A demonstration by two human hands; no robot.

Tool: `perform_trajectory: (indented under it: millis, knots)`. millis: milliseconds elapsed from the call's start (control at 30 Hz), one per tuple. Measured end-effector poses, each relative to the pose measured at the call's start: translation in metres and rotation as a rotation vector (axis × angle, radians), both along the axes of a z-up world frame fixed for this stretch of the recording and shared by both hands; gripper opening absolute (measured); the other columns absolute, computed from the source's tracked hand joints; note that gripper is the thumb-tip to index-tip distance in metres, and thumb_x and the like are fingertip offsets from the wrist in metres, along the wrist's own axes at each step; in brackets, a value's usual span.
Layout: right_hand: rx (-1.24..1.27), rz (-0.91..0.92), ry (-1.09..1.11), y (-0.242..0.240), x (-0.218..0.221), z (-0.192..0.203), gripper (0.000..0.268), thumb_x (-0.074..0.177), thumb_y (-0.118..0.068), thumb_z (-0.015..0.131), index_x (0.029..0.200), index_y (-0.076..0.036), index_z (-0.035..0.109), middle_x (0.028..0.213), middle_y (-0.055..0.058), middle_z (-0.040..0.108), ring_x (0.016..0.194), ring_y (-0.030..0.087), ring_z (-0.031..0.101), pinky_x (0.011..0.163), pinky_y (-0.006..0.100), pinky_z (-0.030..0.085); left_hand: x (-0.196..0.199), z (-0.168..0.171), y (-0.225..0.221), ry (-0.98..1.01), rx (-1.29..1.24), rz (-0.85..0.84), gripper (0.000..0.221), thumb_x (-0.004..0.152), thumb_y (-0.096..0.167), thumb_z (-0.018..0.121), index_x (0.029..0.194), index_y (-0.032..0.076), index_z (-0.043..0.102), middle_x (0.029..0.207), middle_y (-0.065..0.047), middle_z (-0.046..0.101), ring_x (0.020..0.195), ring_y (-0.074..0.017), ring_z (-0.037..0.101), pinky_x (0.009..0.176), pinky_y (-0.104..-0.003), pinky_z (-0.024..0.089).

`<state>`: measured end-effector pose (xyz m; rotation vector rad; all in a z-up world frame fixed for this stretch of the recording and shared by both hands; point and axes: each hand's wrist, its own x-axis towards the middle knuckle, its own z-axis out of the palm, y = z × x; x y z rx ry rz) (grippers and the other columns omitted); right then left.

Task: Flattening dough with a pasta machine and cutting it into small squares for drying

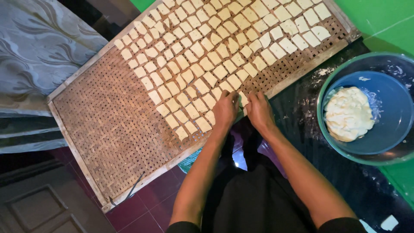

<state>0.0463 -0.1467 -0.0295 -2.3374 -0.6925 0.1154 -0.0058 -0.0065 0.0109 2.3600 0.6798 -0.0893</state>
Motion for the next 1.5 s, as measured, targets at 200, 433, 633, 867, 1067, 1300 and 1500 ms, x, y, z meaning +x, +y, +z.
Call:
perform_trajectory:
  millis: [200, 433, 633, 867, 1067, 1300, 1500]
  knots:
    - [-0.364, -0.036, -0.356, -0.002, -0.01, 0.021, 0.013, 0.087, -0.021, 0.073, 0.098, -0.017, 0.068, 0.11, 0.012, 0.06, 0.097, 0.037, 0.063, 0.057, 0.046, 0.059, -0.001, -0.015, 0.001, 0.004, 0.042, -0.047, 0.014, 0.094, 0.026, 0.063, 0.103, 0.019, 0.072, 0.098, -0.005, 0.063, 0.086, -0.0405, 0.074, 0.078, -0.056, 0.062]
    - [-0.355, -0.092, -0.364, -0.009, -0.012, 0.031, 0.013, 0.084, -0.025, 0.071, 0.093, -0.016, 0.072, 0.097, 0.008, 0.057, 0.091, 0.032, 0.061, 0.061, 0.043, 0.058, -0.01, 0.015, -0.002, 0.0, 0.077, -0.041, 0.021, 0.091, 0.024, 0.064, 0.108, 0.018, 0.074, 0.1, -0.005, 0.064, 0.086, -0.0415, 0.074, 0.079, -0.055, 0.062]
    - [0.173, -0.274, 0.535, -0.008, -0.025, 0.013, 0.024, 0.094, -0.03, 0.068, 0.116, -0.02, 0.07, 0.103, 0.008, 0.075, 0.097, 0.032, 0.072, 0.069, 0.044, 0.06, -0.01, -0.015, -0.01, -0.128, -0.29, 0.246, 0.022, 0.091, 0.028, 0.065, 0.109, 0.022, 0.075, 0.104, -0.007, 0.072, 0.105, -0.0391, 0.071, 0.094, -0.052, 0.056]
    - [0.489, -0.486, 0.777, -0.001, -0.044, 0.023, 0.033, 0.088, -0.014, 0.07, 0.119, -0.005, 0.07, 0.085, 0.015, 0.069, 0.057, 0.015, 0.064, 0.051, 0.028, 0.057, -0.012, -0.023, -0.023, -0.236, -0.708, 0.449, 0.028, 0.085, 0.017, 0.068, 0.11, 0.023, 0.078, 0.1, -0.006, 0.076, 0.107, -0.026, 0.071, 0.096, -0.039, 0.052]
    - [0.506, -0.455, 0.704, -0.01, -0.058, 0.038, 0.042, 0.087, -0.002, 0.067, 0.128, -0.006, 0.068, 0.075, 0.016, 0.066, 0.052, 0.017, 0.063, 0.047, 0.024, 0.053, -0.013, -0.026, -0.034, -0.273, -0.87, 0.552, 0.038, 0.081, 0.008, 0.065, 0.116, 0.019, 0.076, 0.103, -0.008, 0.077, 0.098, -0.0198, 0.069, 0.085, -0.032, 0.054]
    - [0.466, -0.494, 0.681, -0.015, -0.059, 0.063, 0.031, 0.086, -0.003, 0.067, 0.116, -0.005, 0.076, 0.08, 0.012, 0.069, 0.055, 0.012, 0.063, 0.047, 0.022, 0.053, -0.024, -0.032, -0.032, -0.194, -1.283, 0.617, 0.038, 0.083, 0.008, 0.068, 0.121, 0.007, 0.069, 0.079, -0.017, 0.068, 0.068, -0.0234, 0.071, 0.067, -0.036, 0.064]
    - [0.449, -0.44, 0.679, -0.025, -0.06, 0.075, 0.036, 0.084, -0.004, 0.067, 0.119, -0.008, 0.076, 0.082, 0.014, 0.069, 0.055, 0.014, 0.063, 0.045, 0.024, 0.053, -0.036, -0.033, -0.035, -0.058, -1.489, 0.53, 0.035, 0.088, 0.021, 0.075, 0.115, 0.001, 0.066, 0.092, -0.01, 0.055, 0.08, -0.0248, 0.063, 0.074, -0.043, 0.067]
